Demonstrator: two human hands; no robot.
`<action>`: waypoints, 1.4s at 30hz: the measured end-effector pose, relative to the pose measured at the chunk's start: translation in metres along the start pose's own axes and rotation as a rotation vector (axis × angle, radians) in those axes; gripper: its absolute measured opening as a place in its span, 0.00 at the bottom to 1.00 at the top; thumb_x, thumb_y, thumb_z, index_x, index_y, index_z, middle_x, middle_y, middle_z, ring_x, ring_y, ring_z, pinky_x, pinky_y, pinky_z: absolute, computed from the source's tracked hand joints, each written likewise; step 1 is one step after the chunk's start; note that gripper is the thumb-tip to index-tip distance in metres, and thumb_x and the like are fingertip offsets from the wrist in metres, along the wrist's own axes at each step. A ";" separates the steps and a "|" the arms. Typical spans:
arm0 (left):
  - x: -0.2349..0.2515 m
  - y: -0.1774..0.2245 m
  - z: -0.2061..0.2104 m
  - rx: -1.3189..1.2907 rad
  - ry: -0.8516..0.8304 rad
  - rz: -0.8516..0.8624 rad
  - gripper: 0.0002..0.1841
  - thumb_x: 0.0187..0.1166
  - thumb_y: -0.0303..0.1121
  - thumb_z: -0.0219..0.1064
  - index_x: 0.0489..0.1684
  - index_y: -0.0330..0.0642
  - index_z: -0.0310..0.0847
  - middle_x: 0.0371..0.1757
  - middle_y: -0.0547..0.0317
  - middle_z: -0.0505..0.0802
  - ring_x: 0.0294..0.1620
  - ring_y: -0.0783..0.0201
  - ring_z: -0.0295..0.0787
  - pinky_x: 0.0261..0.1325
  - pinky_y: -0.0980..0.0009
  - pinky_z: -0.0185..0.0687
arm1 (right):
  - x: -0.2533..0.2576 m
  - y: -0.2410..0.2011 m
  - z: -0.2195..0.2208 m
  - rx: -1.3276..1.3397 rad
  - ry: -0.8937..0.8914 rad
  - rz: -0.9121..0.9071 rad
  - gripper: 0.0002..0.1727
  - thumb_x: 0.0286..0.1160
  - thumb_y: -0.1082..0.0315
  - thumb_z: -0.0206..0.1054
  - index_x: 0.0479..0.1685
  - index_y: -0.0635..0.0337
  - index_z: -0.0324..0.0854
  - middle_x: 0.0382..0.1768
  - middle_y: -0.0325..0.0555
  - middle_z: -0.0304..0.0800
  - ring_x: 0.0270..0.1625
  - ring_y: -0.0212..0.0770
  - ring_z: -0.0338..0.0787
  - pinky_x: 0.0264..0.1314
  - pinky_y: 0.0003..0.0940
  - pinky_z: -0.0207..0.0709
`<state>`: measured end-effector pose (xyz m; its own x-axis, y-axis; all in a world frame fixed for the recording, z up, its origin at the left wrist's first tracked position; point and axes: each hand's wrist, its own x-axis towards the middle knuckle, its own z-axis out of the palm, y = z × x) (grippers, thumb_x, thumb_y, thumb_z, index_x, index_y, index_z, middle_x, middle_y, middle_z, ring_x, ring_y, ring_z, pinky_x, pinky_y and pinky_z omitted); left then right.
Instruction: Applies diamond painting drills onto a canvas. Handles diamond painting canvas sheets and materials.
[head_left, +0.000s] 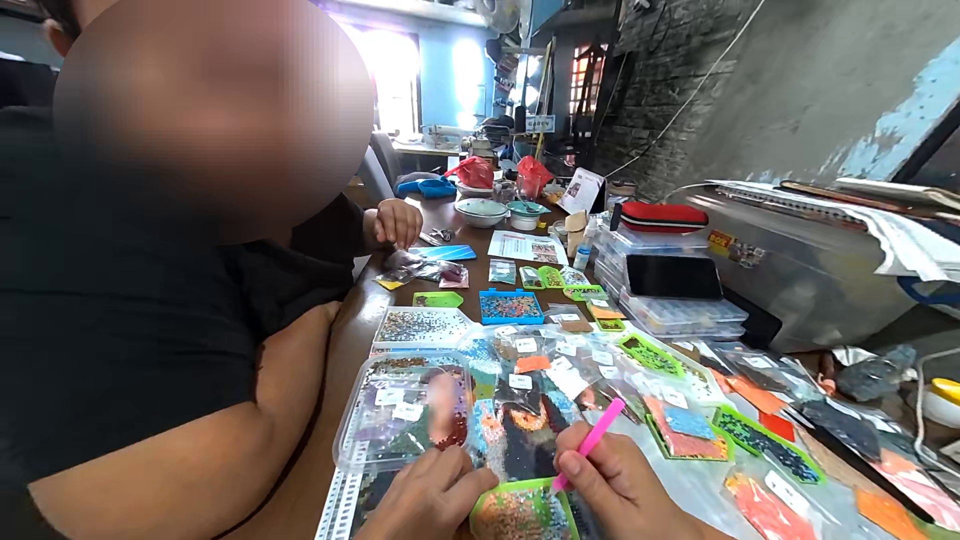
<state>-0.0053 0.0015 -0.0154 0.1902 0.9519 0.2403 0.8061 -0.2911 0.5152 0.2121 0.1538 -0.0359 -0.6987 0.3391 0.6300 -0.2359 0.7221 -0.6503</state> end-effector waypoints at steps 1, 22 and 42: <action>0.000 -0.001 0.001 0.006 0.014 0.016 0.25 0.73 0.44 0.76 0.63 0.37 0.88 0.52 0.35 0.90 0.51 0.35 0.87 0.54 0.40 0.82 | 0.000 0.001 0.000 -0.004 -0.004 -0.002 0.21 0.94 0.54 0.51 0.41 0.63 0.77 0.28 0.41 0.80 0.31 0.20 0.80 0.37 0.13 0.75; 0.001 -0.002 0.002 0.035 0.027 0.033 0.24 0.72 0.45 0.76 0.62 0.38 0.88 0.50 0.36 0.90 0.50 0.37 0.88 0.52 0.43 0.83 | -0.001 0.008 0.000 -0.025 0.004 0.029 0.21 0.94 0.54 0.51 0.40 0.63 0.78 0.27 0.40 0.81 0.30 0.20 0.80 0.35 0.14 0.75; 0.002 -0.002 0.002 0.040 0.018 0.024 0.24 0.72 0.45 0.76 0.62 0.39 0.88 0.51 0.36 0.90 0.50 0.37 0.87 0.52 0.42 0.82 | 0.000 0.007 0.000 -0.005 0.015 0.093 0.21 0.94 0.54 0.52 0.40 0.62 0.79 0.27 0.37 0.82 0.29 0.18 0.81 0.34 0.13 0.76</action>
<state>-0.0056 0.0038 -0.0175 0.2004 0.9426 0.2671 0.8234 -0.3098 0.4755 0.2108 0.1593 -0.0405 -0.7069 0.4141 0.5734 -0.1673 0.6898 -0.7044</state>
